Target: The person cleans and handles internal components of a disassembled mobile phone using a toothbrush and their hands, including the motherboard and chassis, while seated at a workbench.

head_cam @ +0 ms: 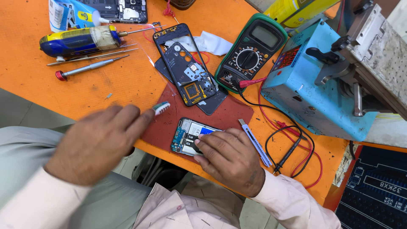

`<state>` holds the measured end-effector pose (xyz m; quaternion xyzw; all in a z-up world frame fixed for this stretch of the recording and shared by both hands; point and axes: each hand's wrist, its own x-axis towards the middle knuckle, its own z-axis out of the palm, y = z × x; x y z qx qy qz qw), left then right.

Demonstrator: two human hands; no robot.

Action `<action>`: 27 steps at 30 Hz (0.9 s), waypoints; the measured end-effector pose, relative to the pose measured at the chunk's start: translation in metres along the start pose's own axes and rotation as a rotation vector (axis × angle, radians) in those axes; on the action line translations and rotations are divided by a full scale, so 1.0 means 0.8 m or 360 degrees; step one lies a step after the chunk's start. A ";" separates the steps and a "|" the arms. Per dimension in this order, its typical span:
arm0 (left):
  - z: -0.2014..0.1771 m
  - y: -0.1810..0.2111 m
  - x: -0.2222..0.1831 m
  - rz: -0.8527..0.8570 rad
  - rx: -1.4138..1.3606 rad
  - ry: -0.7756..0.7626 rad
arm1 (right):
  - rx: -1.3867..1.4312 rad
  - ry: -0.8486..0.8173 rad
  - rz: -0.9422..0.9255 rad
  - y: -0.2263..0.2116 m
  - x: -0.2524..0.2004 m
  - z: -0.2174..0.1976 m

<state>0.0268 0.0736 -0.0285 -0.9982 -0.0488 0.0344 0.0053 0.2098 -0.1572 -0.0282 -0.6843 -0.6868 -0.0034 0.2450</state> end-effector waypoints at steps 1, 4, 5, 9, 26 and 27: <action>-0.001 -0.010 0.005 0.0006 0.0004 0.0000 | 0.0073 0.0000 0.0033 0.003 0.000 -0.003; -0.005 -0.037 0.022 0.0010 0.0067 -0.0038 | 0.0060 0.0135 0.0134 0.015 -0.002 -0.017; -0.006 -0.043 0.026 0.0013 0.0086 -0.0049 | 0.0057 0.0137 0.0143 0.020 -0.003 -0.022; -0.011 -0.042 0.030 -0.0051 0.0244 -0.0012 | -0.0026 0.0335 0.0388 0.037 -0.011 -0.044; 0.005 0.097 0.083 0.0243 -0.0918 0.0194 | 0.0013 0.0515 0.0549 0.053 -0.033 -0.045; 0.006 0.097 0.084 0.0205 -0.0986 0.0129 | 0.0018 0.0533 0.0558 0.052 -0.035 -0.044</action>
